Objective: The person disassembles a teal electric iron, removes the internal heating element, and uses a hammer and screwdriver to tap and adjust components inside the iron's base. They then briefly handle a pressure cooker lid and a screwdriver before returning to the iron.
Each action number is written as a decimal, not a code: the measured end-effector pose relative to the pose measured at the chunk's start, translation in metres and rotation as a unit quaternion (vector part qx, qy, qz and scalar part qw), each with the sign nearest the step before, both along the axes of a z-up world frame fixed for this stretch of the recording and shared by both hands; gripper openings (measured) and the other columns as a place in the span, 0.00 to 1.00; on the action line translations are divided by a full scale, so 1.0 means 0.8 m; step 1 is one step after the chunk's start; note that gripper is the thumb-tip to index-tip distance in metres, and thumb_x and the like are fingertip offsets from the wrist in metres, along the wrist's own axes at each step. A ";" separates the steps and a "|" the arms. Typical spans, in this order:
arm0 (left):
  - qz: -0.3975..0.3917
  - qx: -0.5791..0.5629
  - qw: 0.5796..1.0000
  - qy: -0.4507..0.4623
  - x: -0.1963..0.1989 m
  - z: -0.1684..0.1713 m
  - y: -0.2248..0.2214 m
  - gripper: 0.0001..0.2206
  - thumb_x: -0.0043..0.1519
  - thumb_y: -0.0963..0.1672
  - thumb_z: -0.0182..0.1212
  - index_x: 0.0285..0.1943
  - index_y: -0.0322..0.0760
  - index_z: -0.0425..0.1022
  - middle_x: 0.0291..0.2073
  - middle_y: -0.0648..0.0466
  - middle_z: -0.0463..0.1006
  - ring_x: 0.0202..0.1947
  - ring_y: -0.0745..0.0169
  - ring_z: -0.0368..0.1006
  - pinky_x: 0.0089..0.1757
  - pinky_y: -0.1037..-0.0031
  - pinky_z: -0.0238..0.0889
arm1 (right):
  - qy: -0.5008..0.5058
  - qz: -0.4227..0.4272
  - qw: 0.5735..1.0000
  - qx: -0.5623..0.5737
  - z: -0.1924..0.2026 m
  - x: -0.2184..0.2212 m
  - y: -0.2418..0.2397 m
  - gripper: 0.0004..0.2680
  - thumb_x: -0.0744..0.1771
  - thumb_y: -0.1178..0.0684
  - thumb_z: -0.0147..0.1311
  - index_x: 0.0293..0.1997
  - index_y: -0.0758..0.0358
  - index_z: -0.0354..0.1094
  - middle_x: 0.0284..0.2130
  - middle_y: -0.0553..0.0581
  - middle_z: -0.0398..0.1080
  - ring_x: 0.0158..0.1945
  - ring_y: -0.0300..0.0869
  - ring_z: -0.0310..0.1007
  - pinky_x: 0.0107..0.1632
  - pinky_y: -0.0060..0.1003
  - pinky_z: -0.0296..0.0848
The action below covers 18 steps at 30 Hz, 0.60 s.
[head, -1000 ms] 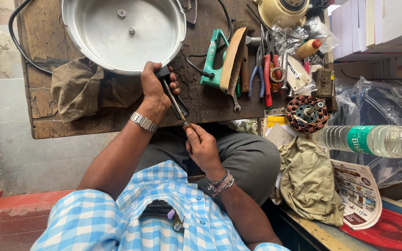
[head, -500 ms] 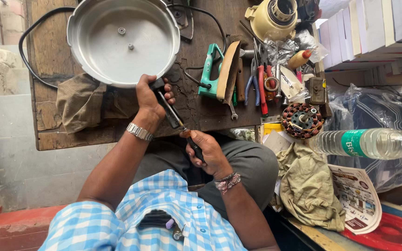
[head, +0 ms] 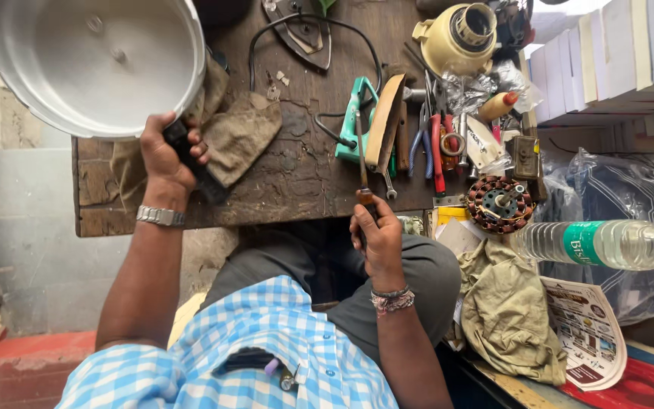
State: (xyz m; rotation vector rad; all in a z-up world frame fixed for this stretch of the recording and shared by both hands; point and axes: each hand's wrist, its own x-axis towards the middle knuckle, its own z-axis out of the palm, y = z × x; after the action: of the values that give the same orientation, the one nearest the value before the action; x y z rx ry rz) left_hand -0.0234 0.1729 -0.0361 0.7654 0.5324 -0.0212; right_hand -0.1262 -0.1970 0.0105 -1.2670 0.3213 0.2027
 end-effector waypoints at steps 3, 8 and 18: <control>-0.033 -0.002 0.999 0.030 -0.007 -0.026 0.003 0.14 0.60 0.51 0.57 0.38 0.36 0.72 0.21 0.54 0.70 0.18 0.64 0.63 0.25 0.70 0.59 | -0.032 -0.038 0.999 -0.004 0.002 -0.003 -0.005 0.13 0.69 0.53 0.58 0.59 0.66 0.67 0.25 0.51 0.70 0.20 0.32 0.62 0.22 0.24 0.60; -0.076 0.068 0.989 0.110 -0.016 -0.031 -0.013 0.14 0.60 0.51 0.56 0.40 0.38 0.70 0.23 0.51 0.75 0.20 0.58 0.71 0.26 0.66 0.66 | -0.106 -0.161 0.979 -0.063 0.014 0.016 -0.023 0.12 0.70 0.52 0.56 0.58 0.64 0.65 0.28 0.51 0.71 0.22 0.32 0.64 0.23 0.25 0.62; -0.005 0.497 0.866 0.056 -0.069 -0.034 -0.058 0.23 0.71 0.50 0.58 0.57 0.20 0.63 0.48 0.33 0.73 0.49 0.42 0.71 0.52 0.46 0.66 | -0.148 -0.023 0.788 -0.597 0.016 0.192 -0.168 0.15 0.70 0.46 0.60 0.60 0.64 0.66 0.44 0.69 0.76 0.47 0.59 0.78 0.48 0.49 0.75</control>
State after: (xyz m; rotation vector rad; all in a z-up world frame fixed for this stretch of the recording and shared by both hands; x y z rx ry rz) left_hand -0.0784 0.1266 -0.0630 1.7896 0.6443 0.2199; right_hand 0.0273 -0.3310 0.0233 -2.5151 0.1869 -0.3198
